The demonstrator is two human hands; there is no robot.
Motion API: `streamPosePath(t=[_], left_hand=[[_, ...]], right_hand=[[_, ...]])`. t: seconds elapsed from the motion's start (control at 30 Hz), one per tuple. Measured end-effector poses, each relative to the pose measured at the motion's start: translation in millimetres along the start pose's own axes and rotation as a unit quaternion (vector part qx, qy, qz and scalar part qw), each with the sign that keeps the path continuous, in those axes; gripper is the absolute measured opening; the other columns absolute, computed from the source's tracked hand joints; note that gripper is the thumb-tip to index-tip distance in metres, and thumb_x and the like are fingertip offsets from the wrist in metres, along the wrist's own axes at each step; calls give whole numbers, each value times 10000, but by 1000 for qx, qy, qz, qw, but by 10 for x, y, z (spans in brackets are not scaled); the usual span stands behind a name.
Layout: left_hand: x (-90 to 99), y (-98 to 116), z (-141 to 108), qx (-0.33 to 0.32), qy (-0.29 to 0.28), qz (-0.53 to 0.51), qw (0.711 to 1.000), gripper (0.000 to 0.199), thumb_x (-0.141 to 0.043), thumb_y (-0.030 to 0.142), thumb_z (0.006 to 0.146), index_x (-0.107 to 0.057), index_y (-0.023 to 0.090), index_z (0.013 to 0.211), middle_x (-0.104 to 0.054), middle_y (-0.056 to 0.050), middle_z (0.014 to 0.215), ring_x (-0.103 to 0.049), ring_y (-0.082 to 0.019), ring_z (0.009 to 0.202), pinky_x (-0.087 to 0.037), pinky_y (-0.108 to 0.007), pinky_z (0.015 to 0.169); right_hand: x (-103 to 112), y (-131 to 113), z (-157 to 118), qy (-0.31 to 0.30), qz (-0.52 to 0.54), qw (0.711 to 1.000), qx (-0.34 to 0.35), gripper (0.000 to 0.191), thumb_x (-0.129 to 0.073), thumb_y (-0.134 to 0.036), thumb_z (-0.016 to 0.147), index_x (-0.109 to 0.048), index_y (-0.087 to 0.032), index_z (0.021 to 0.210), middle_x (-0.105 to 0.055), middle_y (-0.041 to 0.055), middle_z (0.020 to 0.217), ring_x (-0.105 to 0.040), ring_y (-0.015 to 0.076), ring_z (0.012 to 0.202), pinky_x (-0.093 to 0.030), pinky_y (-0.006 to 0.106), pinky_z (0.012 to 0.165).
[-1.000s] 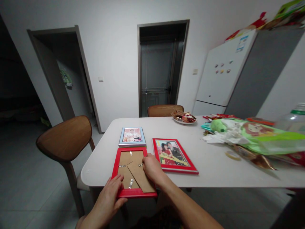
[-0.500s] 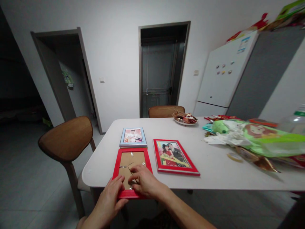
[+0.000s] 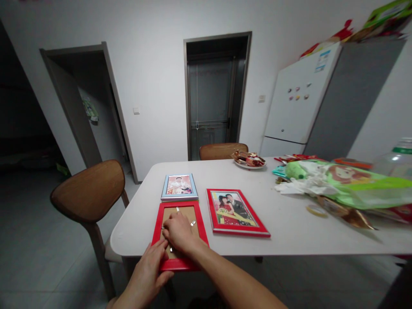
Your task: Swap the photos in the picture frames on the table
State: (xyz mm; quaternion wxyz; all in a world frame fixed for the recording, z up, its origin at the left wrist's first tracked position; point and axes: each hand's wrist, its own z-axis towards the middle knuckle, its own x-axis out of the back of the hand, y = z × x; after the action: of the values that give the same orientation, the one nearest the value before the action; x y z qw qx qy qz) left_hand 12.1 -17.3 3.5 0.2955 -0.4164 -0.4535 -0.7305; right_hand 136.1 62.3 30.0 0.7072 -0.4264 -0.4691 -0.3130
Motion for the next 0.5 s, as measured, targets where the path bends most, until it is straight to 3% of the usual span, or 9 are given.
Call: streamPosePath(t=[0.13,0.3,0.5], left_hand=[[8,5,-3,6,-9,8,1000,554,-590,127,610,-457,89,1146,-468,-161,1222,-407,-256,1146,-290,-460,981],[-20,-28,-5,2,-7,4,1000,555,-597,130,607,-458,91,1143,-462,-162,1228,-401,-258,1151,-287,-468,982],[-5,-13,-8,7,-6,-8,1000,550,-605,134,606,-465,85,1136,-471,-175,1215,-408,-269,1144,-284,-478,980]], right_hand=[[-77,-25,132,35,-39,998,-25,236,-423,-280,792,-639,-184,799,-569,68,839,-485,160,801,-335,251,693],[-111,93,137,88,-64,992,-70,322,-375,-375,810,-590,-159,912,-555,102,939,-458,195,875,-308,302,758],[-97,162,160,66,-53,995,-59,257,-383,-310,802,-573,-174,909,-567,75,981,-451,196,907,-289,315,799]])
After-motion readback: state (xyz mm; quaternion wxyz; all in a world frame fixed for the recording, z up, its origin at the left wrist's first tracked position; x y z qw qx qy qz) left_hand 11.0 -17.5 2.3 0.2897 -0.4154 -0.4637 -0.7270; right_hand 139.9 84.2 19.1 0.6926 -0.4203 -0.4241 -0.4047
